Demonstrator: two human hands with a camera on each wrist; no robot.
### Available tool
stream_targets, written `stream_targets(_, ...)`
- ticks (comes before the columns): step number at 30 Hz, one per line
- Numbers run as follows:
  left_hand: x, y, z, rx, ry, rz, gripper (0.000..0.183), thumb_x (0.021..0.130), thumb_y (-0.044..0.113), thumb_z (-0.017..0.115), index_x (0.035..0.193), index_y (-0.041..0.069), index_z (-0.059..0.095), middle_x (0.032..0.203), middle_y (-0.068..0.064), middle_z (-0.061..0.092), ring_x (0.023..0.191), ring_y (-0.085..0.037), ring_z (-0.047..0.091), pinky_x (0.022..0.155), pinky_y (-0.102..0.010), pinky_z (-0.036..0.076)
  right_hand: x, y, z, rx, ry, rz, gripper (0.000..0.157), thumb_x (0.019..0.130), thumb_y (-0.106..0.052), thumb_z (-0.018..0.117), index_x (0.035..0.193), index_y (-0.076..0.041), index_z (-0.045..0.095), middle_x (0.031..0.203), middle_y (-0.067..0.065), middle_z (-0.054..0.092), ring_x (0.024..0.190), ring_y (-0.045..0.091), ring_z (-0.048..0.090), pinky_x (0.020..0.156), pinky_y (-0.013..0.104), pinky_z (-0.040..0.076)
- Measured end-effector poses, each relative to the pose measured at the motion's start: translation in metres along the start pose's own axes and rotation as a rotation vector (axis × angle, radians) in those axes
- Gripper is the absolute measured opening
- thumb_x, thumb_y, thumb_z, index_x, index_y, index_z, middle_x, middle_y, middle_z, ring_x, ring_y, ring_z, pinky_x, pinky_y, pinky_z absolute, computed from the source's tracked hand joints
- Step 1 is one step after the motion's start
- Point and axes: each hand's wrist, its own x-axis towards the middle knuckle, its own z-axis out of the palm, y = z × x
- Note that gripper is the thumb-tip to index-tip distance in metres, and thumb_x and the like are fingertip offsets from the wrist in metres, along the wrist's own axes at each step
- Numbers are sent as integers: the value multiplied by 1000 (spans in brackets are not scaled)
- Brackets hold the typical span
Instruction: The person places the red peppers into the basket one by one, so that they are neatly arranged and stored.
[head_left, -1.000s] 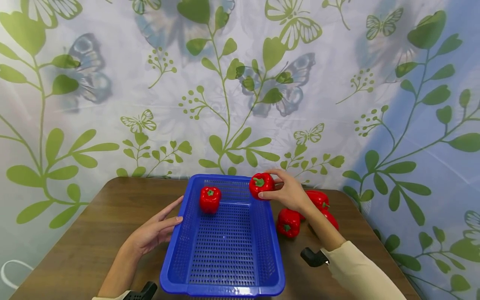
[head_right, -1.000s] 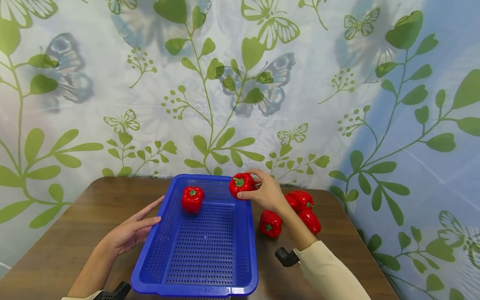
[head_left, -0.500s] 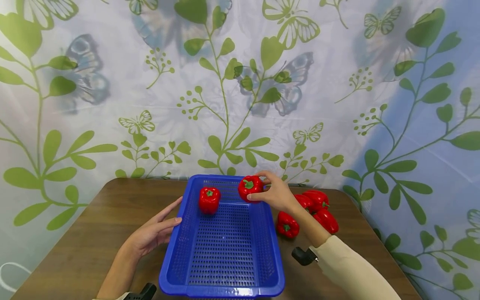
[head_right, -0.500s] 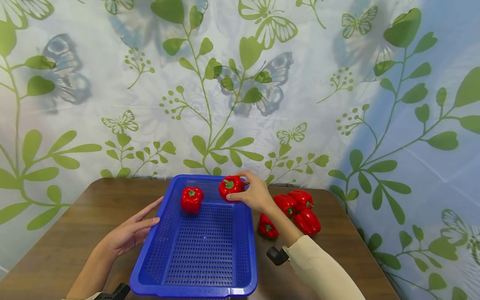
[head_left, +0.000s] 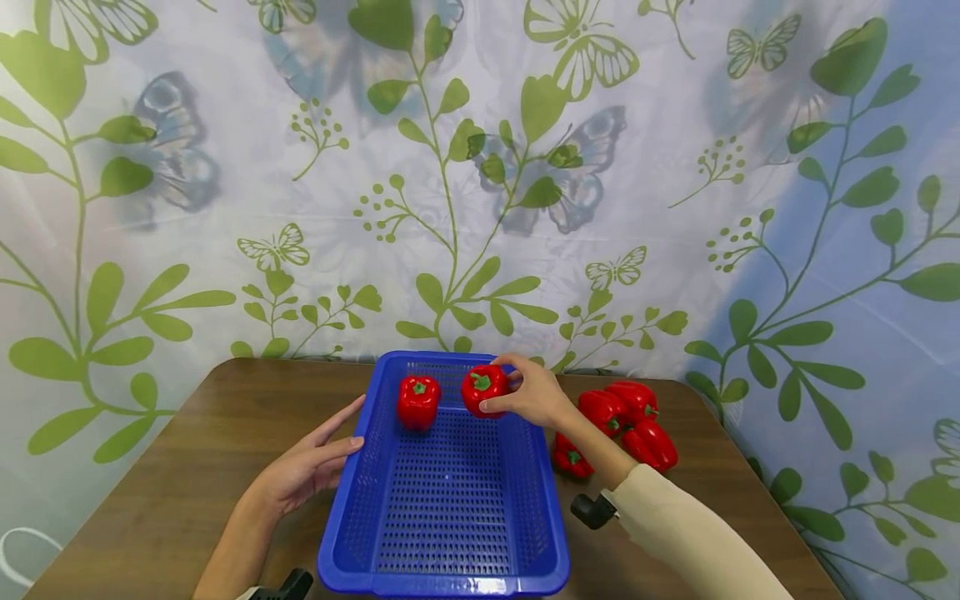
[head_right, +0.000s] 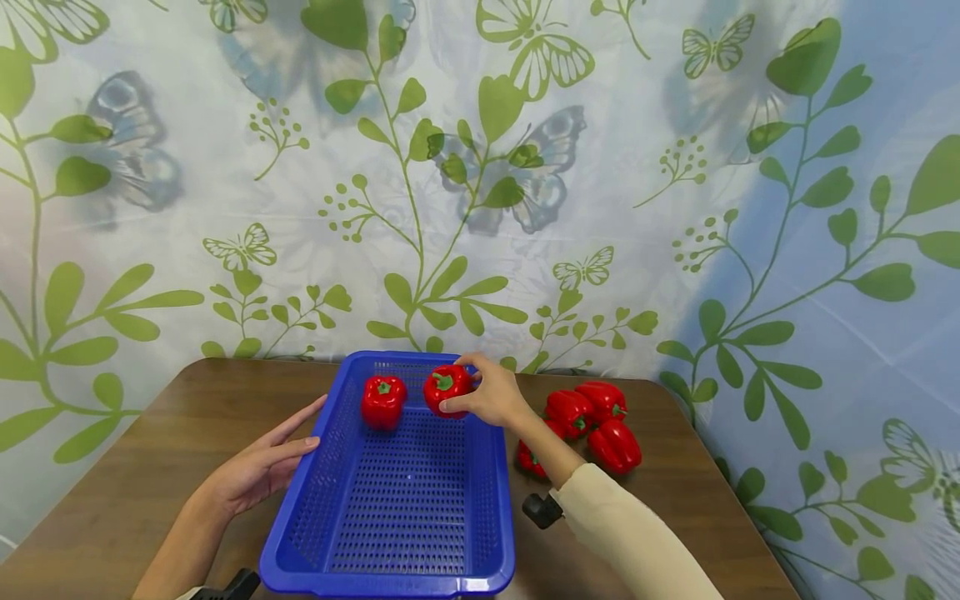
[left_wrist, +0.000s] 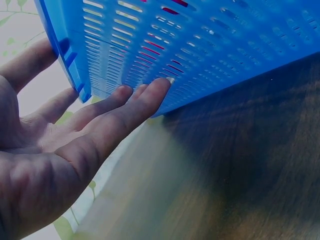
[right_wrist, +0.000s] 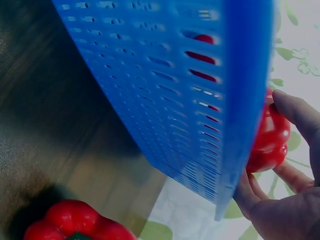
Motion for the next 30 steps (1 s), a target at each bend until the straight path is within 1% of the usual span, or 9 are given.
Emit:
stream_targets(4,1,0,0,0,2,0,70,107,14,48,164,34,11,148,-24,53,127,-38,61,98,-48,56,4,4,7,-20,12,-3,67,74,-33,90,133,-18,62,118,11,71,112,28,65,80,39,58)
stream_targets(8,1,1,0,1,-3,1,70,108,14,47,164,34,11,148,-25,52,127,-38,61,98,-49,55,6,8,13,-41,33,-1,67,72,-35,91,131,-20,63,115,9,71,109,25,66,78,38,58)
stream_targets(16,1,0,0,12,-1,3,70,108,14,47,164,33,10,147,-24,54,127,-38,62,97,-48,56,9,9,25,-87,46,-54,66,72,-36,91,129,-18,64,111,8,73,103,23,68,78,36,58)
stream_targets(24,1,0,0,10,-6,5,70,108,15,47,164,34,10,148,-25,52,128,-39,61,98,-48,56,9,12,32,-115,60,-73,64,72,-33,91,127,-16,64,110,8,74,101,23,69,79,37,59)
stream_targets(30,1,1,1,10,3,-2,70,108,15,48,164,35,10,149,-25,51,129,-39,60,98,-48,55,11,16,37,-170,73,-108,64,73,-34,90,128,-15,63,111,9,74,99,24,70,78,36,59)
